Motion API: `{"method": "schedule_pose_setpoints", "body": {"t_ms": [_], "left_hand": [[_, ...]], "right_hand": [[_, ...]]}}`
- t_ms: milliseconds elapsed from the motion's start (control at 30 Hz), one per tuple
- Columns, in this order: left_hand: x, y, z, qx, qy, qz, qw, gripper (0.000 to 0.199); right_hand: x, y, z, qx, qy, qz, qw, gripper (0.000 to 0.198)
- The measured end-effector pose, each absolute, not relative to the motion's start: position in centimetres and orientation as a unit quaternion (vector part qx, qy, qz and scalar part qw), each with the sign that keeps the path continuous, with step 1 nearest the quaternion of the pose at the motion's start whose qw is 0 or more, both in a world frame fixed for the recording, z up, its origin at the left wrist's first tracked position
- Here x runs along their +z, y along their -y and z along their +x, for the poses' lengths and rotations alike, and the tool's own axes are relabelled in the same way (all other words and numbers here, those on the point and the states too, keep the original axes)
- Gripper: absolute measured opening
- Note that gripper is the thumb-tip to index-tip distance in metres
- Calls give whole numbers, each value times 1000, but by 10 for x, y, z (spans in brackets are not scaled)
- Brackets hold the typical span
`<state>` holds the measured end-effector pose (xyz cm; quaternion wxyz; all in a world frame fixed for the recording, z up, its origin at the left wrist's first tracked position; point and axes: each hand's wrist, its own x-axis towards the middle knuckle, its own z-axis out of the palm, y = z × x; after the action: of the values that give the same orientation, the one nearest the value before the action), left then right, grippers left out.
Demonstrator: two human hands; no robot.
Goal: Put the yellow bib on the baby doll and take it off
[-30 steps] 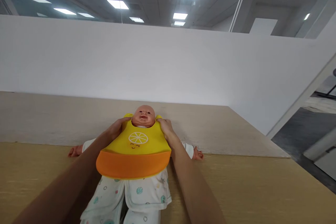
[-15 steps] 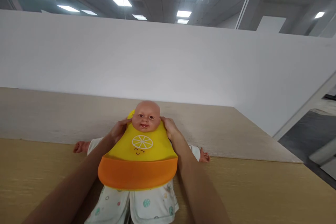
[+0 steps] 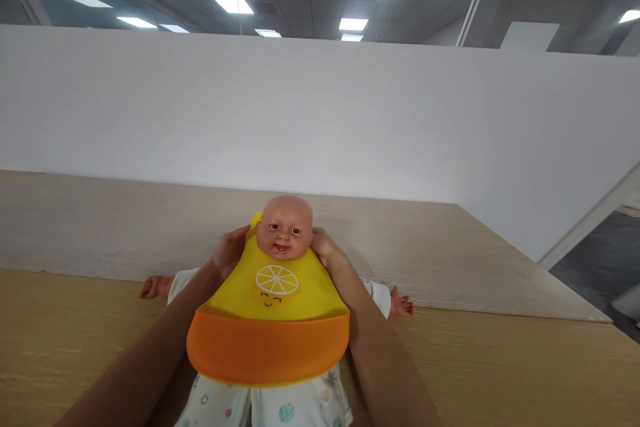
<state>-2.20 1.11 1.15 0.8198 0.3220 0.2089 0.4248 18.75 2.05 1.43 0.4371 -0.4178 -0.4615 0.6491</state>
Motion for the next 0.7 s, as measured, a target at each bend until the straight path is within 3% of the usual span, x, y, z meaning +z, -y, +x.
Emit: {"method": "schedule_pose_setpoints", "body": {"t_ms": [100,267,467,567,700], "left_hand": [[13,-10,-22,427,-208,320,820,38],[15,-10,-16,431,-259,328,800,35],[7,-19,-7,454,-410,405,680,5],[4,-20,-6,444,-404,402,691,8],[3,-17,-6,468,-365,372,713,31]], "right_hand": [[13,-17,186,697,435,-405,403,29],[19,-13,185,686,447,-371,439,31],[12,-17,190,662,462,-371,458,33],[7,-20,191,665,461,-376,451,33],[7,-21,192,668,463,-377,446,34]]}}
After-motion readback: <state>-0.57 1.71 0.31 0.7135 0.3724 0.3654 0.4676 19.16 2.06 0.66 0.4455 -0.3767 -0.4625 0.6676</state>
